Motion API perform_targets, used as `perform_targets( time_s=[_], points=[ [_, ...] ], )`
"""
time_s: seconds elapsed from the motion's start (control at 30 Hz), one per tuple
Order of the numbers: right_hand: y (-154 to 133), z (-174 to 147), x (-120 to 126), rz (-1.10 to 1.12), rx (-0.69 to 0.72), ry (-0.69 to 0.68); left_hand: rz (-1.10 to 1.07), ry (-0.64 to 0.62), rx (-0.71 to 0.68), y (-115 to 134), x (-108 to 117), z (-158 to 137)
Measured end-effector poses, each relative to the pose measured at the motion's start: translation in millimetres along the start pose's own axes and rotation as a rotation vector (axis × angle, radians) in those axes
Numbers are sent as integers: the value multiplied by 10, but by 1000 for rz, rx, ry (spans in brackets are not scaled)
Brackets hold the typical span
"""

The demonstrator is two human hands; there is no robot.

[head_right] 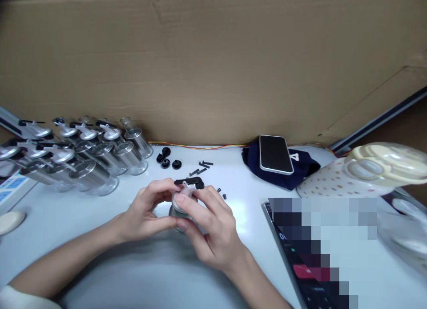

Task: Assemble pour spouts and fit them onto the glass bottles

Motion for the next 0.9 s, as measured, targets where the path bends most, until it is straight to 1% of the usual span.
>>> perform_targets(
  time_s=[0.07,0.17,0.53,0.67,0.9],
  points=[
    [-23,0,11,-40,32,-12,27,1,-1,12,10,12],
    [-47,4,21,-73,72,-35,50,11,-46,44,39,37],
    [-68,-4,41,-130,75,-32,-30,21,-83,-27,48,12],
    [-49,-33,18,-163,76,-22,-21,35,-70,-39,49,9],
    [1,-102,-47,-68,110,-3,-35,79,-45,-39,68,20]
  ],
)
Point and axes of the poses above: each hand's wrist, its own z-axis towards the middle knuckle, its own x-axis out of the back of the hand, y = z × x, the point moved 6 cm from there along z, towards the middle knuckle, and after that the axes turned 12 degrees about -y, right-handed, at the moved point
